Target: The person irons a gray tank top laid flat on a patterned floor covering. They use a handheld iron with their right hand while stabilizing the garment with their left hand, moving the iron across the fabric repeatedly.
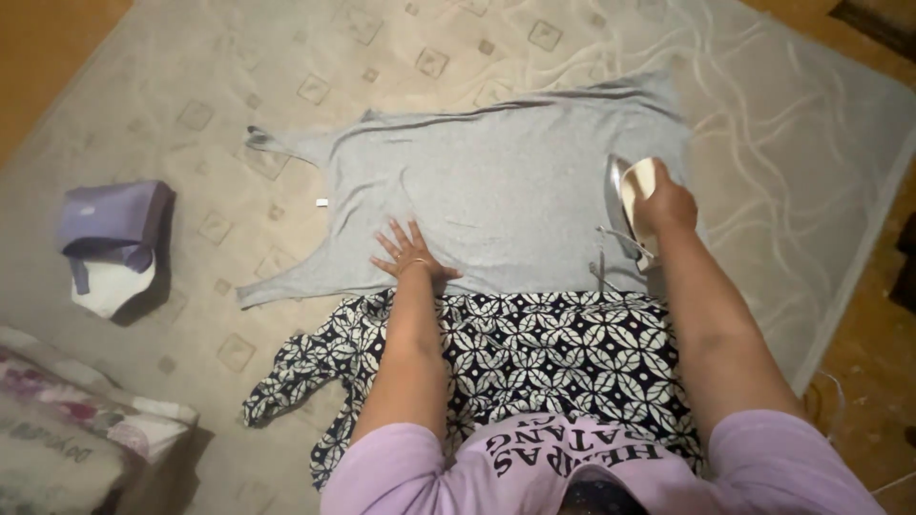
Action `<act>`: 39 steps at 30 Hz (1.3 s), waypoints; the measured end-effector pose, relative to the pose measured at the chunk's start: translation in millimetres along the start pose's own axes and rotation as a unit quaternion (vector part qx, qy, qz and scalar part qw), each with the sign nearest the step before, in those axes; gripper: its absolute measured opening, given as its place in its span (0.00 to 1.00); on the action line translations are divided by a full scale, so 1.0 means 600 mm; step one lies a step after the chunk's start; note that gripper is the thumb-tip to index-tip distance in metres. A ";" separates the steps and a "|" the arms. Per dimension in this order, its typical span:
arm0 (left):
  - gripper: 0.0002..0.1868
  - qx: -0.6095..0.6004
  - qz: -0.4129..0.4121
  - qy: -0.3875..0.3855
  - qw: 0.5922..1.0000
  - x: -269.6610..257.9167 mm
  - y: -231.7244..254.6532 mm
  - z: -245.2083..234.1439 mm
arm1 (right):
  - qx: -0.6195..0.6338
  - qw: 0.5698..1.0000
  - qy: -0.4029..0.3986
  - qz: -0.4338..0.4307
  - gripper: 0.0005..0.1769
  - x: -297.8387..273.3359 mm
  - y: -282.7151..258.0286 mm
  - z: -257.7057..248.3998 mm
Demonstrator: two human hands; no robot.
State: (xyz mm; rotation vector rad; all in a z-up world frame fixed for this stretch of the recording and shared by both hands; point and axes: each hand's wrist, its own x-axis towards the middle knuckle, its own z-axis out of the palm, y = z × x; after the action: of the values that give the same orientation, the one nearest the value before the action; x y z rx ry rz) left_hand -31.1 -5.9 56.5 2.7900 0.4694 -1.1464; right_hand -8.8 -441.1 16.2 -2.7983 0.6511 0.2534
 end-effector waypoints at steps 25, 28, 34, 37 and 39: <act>0.32 0.008 0.155 0.130 0.979 -0.055 -0.118 0.051 | -0.034 0.980 -0.040 -0.191 0.36 -0.192 -0.093 0.060; 0.28 0.039 0.172 0.145 0.974 -0.065 -0.112 0.049 | -0.031 0.975 -0.065 -0.209 0.38 -0.190 -0.072 0.069; 0.21 0.035 0.167 0.171 0.970 -0.044 -0.074 0.025 | -0.040 0.961 -0.078 -0.260 0.36 -0.185 -0.057 0.071; 0.18 0.052 0.181 0.150 0.970 -0.011 -0.047 0.039 | -0.064 0.943 -0.059 -0.321 0.30 -0.209 -0.063 0.075; 0.17 0.071 0.197 0.149 0.966 0.021 -0.035 0.044 | -0.077 0.932 -0.033 -0.352 0.27 -0.212 -0.073 0.068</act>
State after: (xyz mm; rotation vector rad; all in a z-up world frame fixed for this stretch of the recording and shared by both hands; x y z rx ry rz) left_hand -47.0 11.9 30.0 2.9968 -0.1589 -0.7046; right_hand -106.0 -339.5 15.4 -2.9339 -0.4198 0.2533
